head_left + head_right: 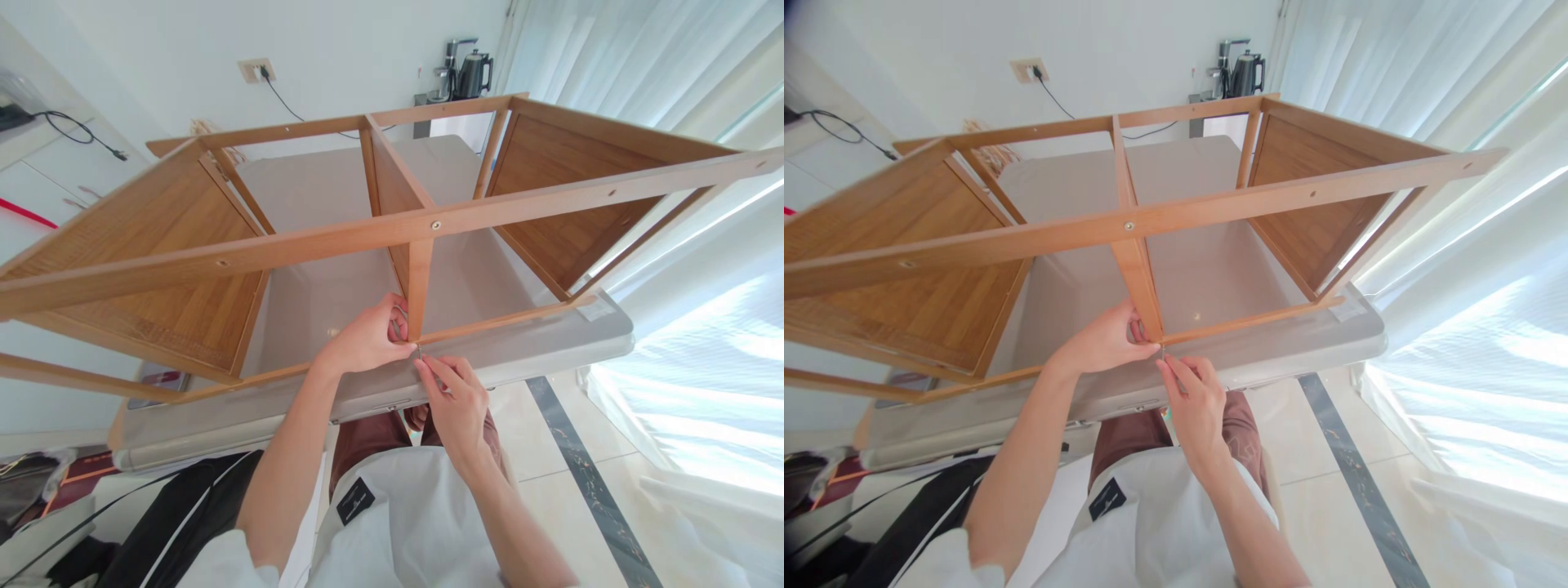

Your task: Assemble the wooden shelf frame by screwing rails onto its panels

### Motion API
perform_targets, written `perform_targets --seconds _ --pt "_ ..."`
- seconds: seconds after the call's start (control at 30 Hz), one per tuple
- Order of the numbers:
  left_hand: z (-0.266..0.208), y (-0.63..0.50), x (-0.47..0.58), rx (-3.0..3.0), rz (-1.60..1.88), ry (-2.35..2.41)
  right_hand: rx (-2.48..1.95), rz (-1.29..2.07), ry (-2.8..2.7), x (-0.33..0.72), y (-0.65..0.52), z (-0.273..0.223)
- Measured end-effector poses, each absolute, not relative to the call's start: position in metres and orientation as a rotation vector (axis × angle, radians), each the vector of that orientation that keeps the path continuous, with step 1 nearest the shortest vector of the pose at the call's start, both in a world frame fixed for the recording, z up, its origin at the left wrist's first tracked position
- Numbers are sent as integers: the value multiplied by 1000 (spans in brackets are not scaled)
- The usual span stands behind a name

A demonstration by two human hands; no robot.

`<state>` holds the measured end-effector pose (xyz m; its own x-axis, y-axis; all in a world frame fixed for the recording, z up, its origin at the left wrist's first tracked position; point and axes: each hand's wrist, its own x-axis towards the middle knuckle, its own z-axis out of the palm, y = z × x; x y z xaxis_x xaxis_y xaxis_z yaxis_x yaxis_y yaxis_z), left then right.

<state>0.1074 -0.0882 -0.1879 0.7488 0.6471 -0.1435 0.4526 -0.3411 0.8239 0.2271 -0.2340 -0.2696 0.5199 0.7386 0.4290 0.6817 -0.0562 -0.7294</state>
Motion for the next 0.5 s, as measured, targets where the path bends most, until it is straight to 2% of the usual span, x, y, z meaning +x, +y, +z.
perform_targets --seconds 0.5 --pt "-188 -88 111 2019 227 890 -1639 617 -780 213 -230 -260"
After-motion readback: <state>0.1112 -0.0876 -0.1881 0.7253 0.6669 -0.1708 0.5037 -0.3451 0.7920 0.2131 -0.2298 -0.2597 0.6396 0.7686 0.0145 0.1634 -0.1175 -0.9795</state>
